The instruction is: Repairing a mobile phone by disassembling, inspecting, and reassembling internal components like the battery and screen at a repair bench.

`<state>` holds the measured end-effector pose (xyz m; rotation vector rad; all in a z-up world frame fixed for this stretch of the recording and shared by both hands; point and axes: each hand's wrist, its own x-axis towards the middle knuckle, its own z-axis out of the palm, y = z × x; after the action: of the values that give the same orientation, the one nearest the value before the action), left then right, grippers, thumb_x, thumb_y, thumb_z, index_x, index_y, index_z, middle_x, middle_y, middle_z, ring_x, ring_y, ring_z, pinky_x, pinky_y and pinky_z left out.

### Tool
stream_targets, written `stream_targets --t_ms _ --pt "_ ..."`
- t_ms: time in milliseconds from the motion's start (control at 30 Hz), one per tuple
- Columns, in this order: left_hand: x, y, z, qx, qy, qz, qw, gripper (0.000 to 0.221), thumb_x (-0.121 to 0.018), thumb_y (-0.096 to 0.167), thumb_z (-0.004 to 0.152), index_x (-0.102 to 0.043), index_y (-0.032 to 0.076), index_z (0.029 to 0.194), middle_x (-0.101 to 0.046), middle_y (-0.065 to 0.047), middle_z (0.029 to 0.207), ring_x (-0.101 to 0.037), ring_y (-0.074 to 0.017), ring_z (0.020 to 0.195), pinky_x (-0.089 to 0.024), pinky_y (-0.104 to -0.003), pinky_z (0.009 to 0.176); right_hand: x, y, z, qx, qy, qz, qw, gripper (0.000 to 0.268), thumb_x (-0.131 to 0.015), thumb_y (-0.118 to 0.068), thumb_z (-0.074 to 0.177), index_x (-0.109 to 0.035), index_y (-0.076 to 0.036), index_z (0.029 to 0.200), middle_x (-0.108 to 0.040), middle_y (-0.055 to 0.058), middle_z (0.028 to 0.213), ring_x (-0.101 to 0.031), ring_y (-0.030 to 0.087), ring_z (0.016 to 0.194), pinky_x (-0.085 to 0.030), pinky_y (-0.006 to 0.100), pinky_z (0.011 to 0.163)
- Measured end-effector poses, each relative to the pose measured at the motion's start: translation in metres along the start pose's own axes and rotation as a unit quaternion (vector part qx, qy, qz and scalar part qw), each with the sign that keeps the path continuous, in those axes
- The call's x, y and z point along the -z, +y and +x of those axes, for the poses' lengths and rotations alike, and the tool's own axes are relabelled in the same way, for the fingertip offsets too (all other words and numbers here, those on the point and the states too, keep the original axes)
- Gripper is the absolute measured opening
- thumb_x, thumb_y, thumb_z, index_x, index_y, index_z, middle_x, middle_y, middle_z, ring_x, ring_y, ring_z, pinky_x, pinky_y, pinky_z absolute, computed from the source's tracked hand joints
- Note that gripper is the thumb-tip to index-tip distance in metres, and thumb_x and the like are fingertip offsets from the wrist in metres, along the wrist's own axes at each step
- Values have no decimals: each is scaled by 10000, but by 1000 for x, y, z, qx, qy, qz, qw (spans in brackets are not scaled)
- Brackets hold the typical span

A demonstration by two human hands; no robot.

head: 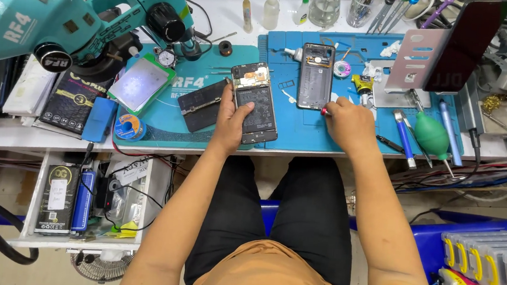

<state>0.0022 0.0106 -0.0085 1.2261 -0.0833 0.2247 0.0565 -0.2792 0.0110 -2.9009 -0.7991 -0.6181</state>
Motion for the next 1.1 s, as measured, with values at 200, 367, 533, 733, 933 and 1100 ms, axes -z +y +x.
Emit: stream_targets --t_ms 200,367,533,733,933,1100 --pt "-3 6 1 -10 -22 41 999 491 -593 129 1010 -393 117 1459 -688 -156 1236 -707 -228 1045 -641 -392 845 21 -26 16 -11 -7 30 999 136 -831 -161 799 -795 -147 929 -676 24 766 -712 257 634 -574 374 591" --pt "-2 2 0 -26 -34 66 997 450 -592 136 1026 -428 126 1445 -702 -156 1232 -711 -235 1052 -636 -405 849 -3 -59 37 -1 11 47 999 115 -825 -147 784 -796 -147 896 -671 27 760 -710 253 619 -577 365 576" --pt "0 -2 0 -35 -57 67 996 426 -575 110 1039 -441 127 1443 -714 -126 1204 -675 -183 1083 -583 -408 937 -39 -71 47 -27 -3 40 999 83 -770 -70 790 -793 -94 866 -672 59 779 -720 291 629 -590 388 592" --pt "-6 5 -5 -47 -53 64 995 464 -594 104 1035 -438 120 1472 -708 -119 1226 -648 -167 1132 -552 -414 1001 -26 -70 57 -94 -80 100 987 97 -760 -147 851 -785 -95 929 -676 68 777 -741 329 701 -609 439 616" --pt "-3 4 -4 -65 -57 71 994 624 -606 78 1030 -329 119 1587 -692 -132 1264 -611 -141 1143 -522 -414 1033 8 -79 52 -140 -109 235 956 158 -764 -75 871 -772 24 994 -685 157 756 -736 400 763 -603 477 683" --pt "-14 35 -11 -72 -60 97 991 723 -564 51 1039 -184 150 1646 -719 -175 1190 -666 -178 1043 -545 -375 902 -18 -72 42 -187 -44 379 905 87 -763 -102 903 -766 -29 950 -674 159 711 -690 355 718 -559 427 684"
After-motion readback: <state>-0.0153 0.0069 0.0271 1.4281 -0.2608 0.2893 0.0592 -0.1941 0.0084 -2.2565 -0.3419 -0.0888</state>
